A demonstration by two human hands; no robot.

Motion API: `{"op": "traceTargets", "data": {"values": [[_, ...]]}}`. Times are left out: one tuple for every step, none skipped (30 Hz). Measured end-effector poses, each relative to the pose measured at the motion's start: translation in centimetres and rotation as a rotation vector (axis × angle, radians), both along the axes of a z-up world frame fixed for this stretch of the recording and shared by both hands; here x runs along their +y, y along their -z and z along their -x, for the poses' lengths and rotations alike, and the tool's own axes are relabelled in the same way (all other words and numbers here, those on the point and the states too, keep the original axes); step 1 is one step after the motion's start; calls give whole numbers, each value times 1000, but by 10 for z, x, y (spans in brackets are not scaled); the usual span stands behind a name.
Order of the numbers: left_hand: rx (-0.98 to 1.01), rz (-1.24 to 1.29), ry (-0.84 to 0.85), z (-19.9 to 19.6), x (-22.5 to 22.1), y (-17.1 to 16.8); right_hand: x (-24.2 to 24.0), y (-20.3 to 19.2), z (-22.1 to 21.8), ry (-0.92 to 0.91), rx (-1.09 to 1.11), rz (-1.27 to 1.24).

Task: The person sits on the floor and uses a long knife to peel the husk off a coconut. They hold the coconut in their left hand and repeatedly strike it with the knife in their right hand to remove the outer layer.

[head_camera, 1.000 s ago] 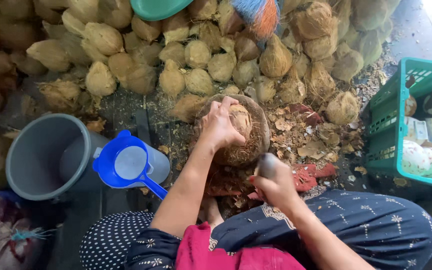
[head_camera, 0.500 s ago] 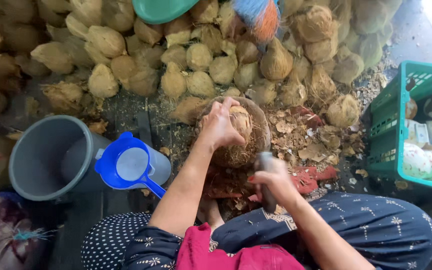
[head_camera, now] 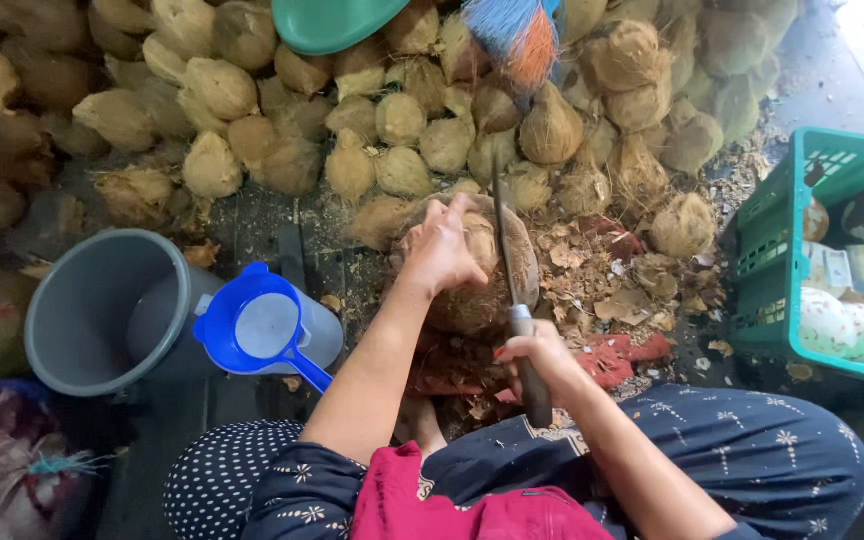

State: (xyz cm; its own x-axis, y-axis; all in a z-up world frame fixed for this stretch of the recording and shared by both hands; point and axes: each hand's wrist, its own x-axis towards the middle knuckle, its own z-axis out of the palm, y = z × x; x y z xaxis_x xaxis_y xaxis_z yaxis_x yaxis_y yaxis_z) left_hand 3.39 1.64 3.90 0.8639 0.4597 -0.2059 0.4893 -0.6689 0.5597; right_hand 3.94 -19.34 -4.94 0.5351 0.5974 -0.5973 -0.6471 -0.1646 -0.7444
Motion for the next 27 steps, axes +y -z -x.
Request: {"op": "traceTargets", "data": {"values": [[-5, -2, 6, 0, -1, -2, 0, -4, 1, 6, -5, -2], [-14, 48, 7, 1, -1, -3, 0, -7, 2, 18, 13, 16], [-17, 99, -4, 8, -1, -1, 0, -8, 8, 19, 38, 36], [-15, 100, -9, 12, -1, -5, -1, -31, 8, 14, 40, 36], [-6, 57, -3, 10, -1, -10, -3, -55, 5, 18, -18, 4], [3, 14, 4, 8, -1, -15, -4, -79, 1, 23, -76, -29], [5, 14, 1, 8, 1, -11, -8, -90, -2, 20, -74, -29], [-25, 17, 5, 8, 4, -7, -12, -99, -4, 12, -278, -194], [-53, 23, 16, 6, 5, -3, -18, -110, -6, 10, -478, -358], [-48, 27, 20, 7, 2, -3, -16, -94, -4, 13, -474, -354], [-53, 35, 11, 7, 2, -4, -13, -79, -4, 35, -488, -384], [-58, 43, 3, 8, 2, -6, -9, -64, -3, 57, -502, -415], [-62, 42, 0, 7, 1, -6, -4, -48, -2, 54, -504, -418], [-57, 34, -5, 6, 1, -6, 1, -32, -1, 12, -243, -236], [-55, 26, -3, 1, -1, -5, 5, -16, -2, -24, 15, -54], [-61, 25, 1, -2, 0, -12, 6, -19, -6, -21, 9, -55], [-52, 23, 13, 4, 0, -15, 6, -19, 0, -27, -3, -54], [-44, 20, 25, 9, 0, -20, 6, -20, 5, -34, -15, -53], [-49, 17, 36, 8, -3, -20, 3, -16, 4, -24, -21, -56], [-54, 43, 21, 6, -6, -22, 1, -13, 3, -1, -55, -39], [-60, 65, -3, 8, -8, -23, 0, -9, 4, 15, -92, -26], [-68, 58, -1, 7, -5, -17, -3, -18, 4, 16, -100, -33], [-36, 17, 4, 5, -1, -10, -6, -27, 4, 0, -163, -33], [-3, -25, 10, 3, 3, -3, -9, -35, 3, -16, -226, -33], [4, -20, 8, 4, 2, -7, -12, -51, 0, -17, -219, -28], [23, -25, 11, 5, 1, -11, -16, -66, -3, -17, -448, -105], [41, -30, 16, 5, 0, -15, -19, -82, -7, -17, -676, -184]]}}
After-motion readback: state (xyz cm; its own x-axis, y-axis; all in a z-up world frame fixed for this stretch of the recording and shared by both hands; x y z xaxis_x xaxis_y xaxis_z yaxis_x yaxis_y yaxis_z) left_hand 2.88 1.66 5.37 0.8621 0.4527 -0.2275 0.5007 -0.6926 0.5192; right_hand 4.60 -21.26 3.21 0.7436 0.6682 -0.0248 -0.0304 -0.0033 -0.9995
